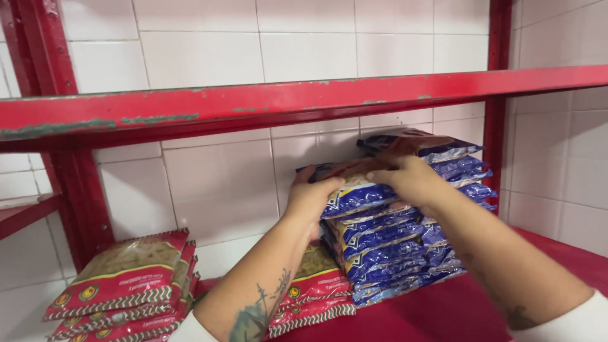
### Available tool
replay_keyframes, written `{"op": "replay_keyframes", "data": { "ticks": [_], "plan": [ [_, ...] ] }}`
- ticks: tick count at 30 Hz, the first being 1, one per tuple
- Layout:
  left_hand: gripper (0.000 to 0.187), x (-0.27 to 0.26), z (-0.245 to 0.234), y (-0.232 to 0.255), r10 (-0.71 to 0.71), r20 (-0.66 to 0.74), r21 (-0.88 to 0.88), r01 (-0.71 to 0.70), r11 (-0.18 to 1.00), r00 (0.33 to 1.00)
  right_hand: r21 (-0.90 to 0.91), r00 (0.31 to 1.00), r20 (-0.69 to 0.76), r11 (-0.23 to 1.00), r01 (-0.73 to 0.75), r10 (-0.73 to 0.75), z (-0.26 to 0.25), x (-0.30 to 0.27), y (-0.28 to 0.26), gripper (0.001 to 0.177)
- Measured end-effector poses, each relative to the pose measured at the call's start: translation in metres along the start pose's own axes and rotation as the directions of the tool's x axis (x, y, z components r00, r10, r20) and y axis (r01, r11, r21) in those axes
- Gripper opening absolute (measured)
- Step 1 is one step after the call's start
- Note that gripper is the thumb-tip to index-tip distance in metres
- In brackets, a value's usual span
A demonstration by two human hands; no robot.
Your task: The person repeatedly picks up blue packages of San Remo pasta from a white basket and places them onto a red shelf, stacking them in neat rows. The person handles multiple packages one at a time, adjusting their positions to maintain alignment.
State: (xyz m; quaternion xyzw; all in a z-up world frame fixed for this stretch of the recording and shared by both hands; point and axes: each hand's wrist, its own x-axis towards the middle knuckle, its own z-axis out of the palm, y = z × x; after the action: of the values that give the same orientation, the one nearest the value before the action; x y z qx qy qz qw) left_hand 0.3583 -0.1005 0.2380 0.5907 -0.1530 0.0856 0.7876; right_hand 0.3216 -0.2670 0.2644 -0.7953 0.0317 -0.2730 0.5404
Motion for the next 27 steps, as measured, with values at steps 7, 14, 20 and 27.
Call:
{"op": "replay_keyframes", "data": {
  "ticks": [7,14,20,27],
  "plan": [
    [0.098,0.032,-0.001,-0.014,0.015,-0.008,-0.013,-0.015,1.0,1.0,-0.404,0.979,-0.062,0.902,0.152,-0.193,-0.006,-0.009,0.006,0.047],
    [0.088,0.028,0.016,-0.005,-0.003,-0.031,0.004,0.003,1.0,1.0,-0.7,0.945,0.058,0.662,0.27,-0.323,-0.012,-0.027,0.006,0.044],
    [0.084,0.037,0.029,-0.009,-0.037,-0.047,0.098,0.042,0.994,0.998,-0.927,0.599,0.121,0.125,0.354,-0.792,0.007,-0.003,0.051,0.037],
    [0.099,0.018,0.036,0.003,-0.106,0.018,0.255,0.098,0.962,0.994,-0.905,0.288,0.201,-0.066,0.42,-0.936,0.013,-0.004,0.046,0.035]
  ]
}}
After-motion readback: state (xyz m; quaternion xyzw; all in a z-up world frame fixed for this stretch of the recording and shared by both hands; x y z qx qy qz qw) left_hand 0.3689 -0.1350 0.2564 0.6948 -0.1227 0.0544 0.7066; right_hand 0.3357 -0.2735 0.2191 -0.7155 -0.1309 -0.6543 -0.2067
